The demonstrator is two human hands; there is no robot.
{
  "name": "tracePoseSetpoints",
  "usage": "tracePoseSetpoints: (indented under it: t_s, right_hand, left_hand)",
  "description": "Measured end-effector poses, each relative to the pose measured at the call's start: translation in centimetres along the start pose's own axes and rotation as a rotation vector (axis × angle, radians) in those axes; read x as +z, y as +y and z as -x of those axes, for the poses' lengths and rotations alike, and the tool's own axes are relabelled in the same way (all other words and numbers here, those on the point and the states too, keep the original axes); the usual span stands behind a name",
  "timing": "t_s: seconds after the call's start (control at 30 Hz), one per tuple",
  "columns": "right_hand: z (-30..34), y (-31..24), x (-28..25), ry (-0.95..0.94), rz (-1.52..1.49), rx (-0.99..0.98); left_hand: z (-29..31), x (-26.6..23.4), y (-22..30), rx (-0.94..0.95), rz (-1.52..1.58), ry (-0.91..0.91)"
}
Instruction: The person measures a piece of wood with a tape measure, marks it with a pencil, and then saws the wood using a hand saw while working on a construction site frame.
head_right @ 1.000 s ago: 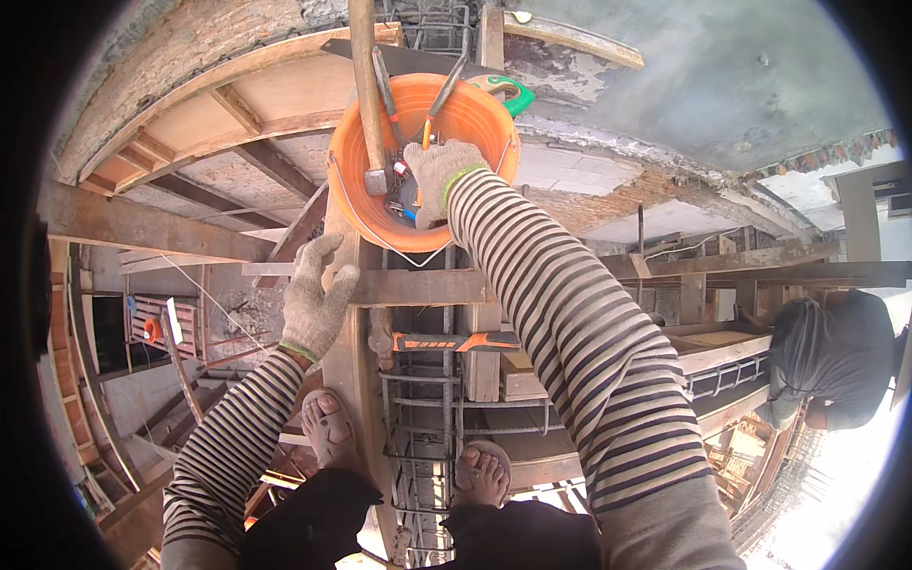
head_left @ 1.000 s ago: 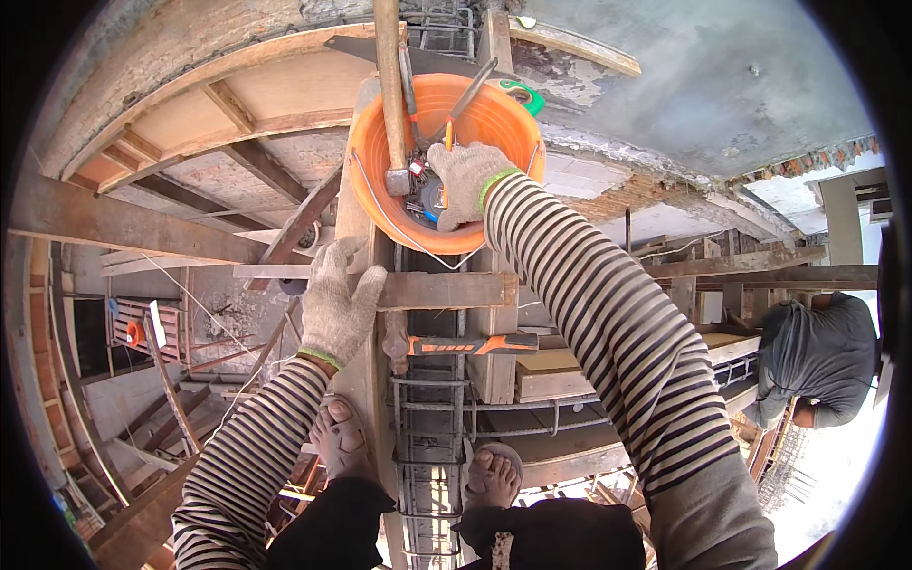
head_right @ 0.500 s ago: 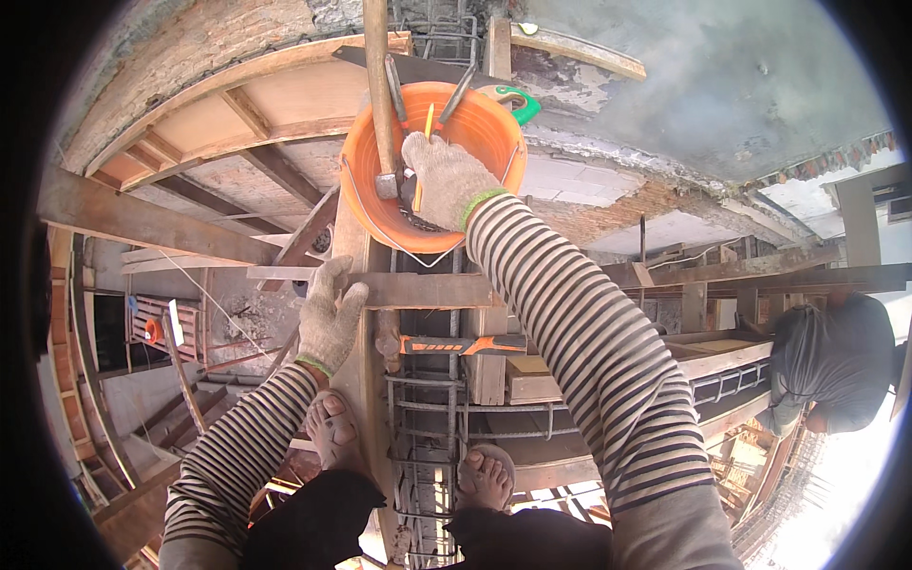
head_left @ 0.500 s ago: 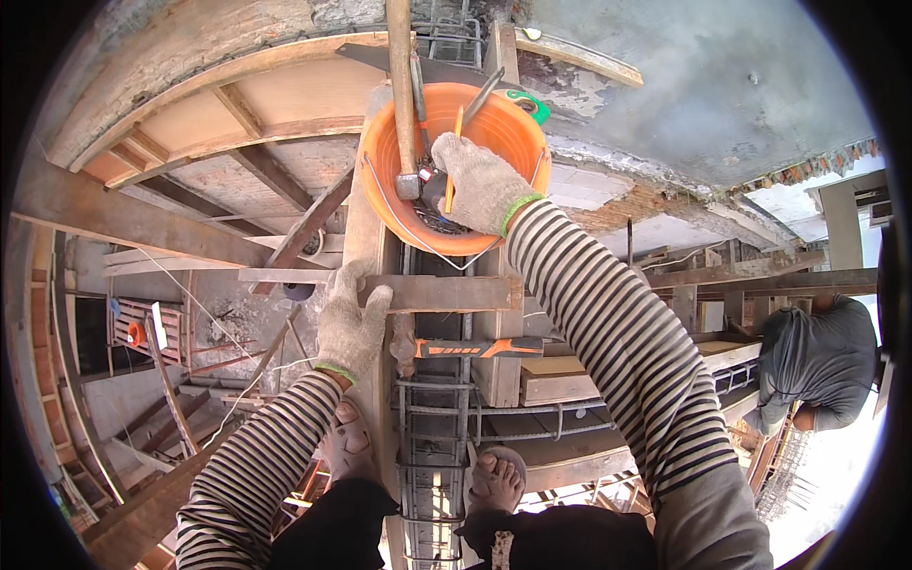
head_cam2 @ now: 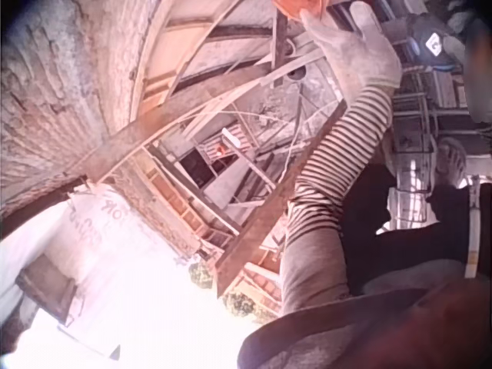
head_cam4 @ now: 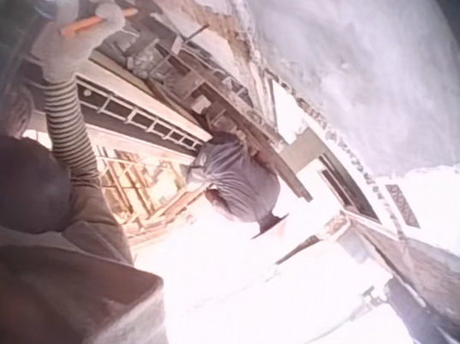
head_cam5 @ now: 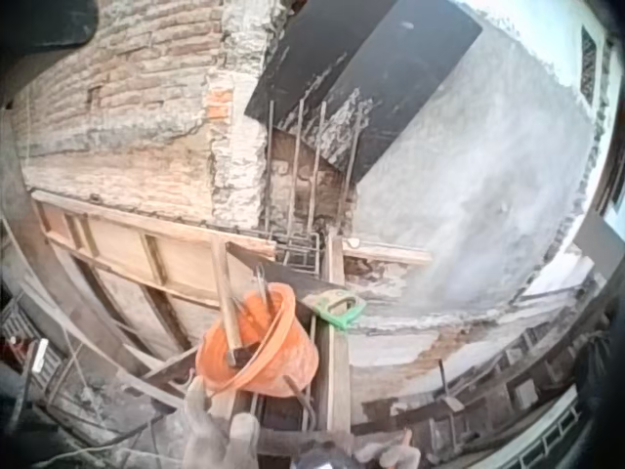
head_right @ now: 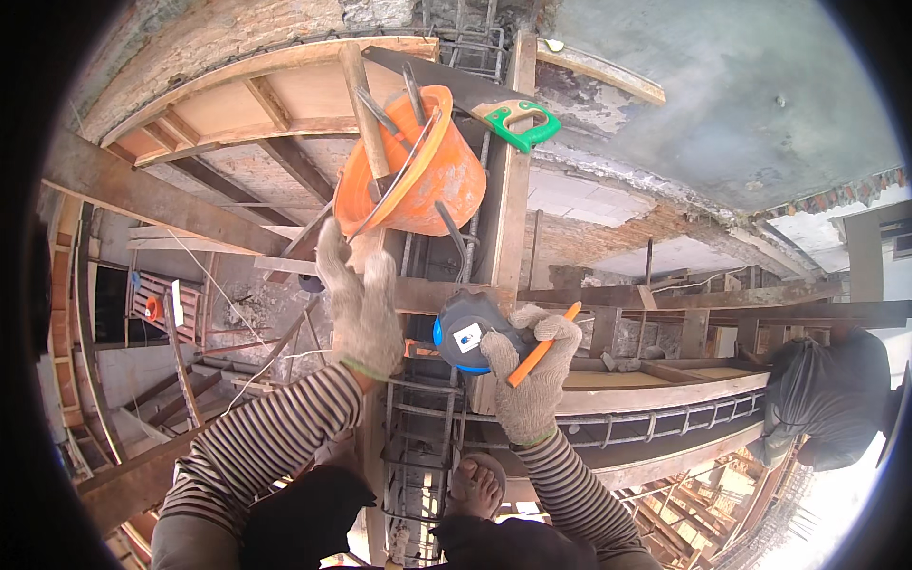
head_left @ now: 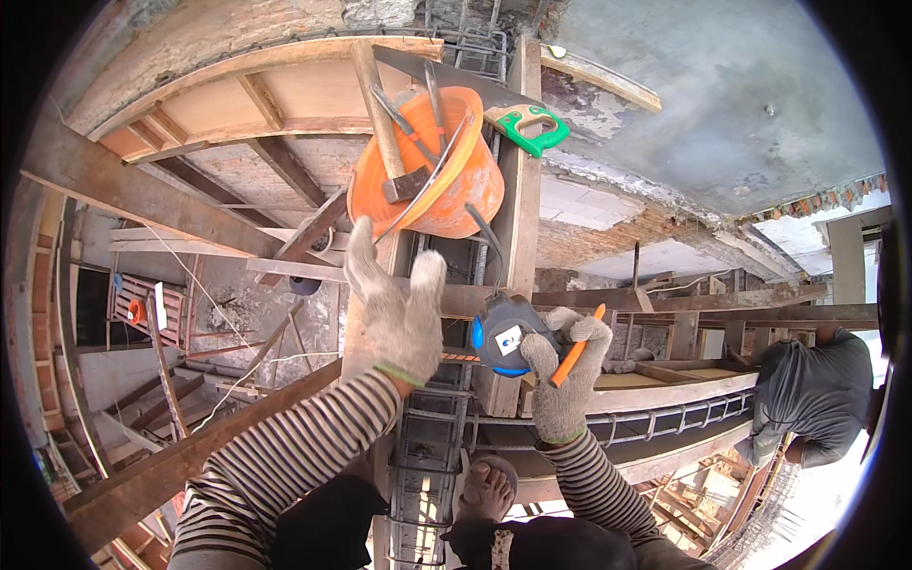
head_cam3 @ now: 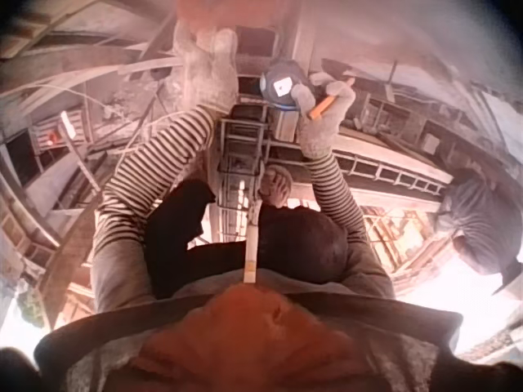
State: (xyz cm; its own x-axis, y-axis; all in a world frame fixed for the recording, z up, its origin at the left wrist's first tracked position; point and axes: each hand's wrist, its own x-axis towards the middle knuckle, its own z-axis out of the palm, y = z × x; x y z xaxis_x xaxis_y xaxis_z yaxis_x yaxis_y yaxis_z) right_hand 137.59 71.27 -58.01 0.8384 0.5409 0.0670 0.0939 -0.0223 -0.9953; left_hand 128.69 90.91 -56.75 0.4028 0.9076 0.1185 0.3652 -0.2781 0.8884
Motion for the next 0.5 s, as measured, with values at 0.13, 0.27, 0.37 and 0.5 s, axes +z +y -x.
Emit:
tracePoseSetpoints:
  t_s: [0.13, 0.27, 0.37, 0.5]
  right_hand:
    - [-0.4, -0.3, 0.9, 0.102, -0.006, 0.055]
    - [-1.3, -1.0, -0.2, 0.15, -0.111, 0.07]
    - [-1.8, -0.9, -1.5, 0.182, -0.1, 0.055]
    - [-2.0, -0.5, -3.0, 0.24, -0.161, 0.112]
  left_hand:
    - [-7.7, 0.0, 0.2, 0.153, -0.358, -0.075]
    - [-8.1, 1.8, 0.0, 0.227, -0.382, -0.143]
    - [-7.6, 0.1, -0.8, 0.343, -0.264, -0.154]
    - [-8.6, 1.5, -0.4, -0.226, 0.123, 0.318]
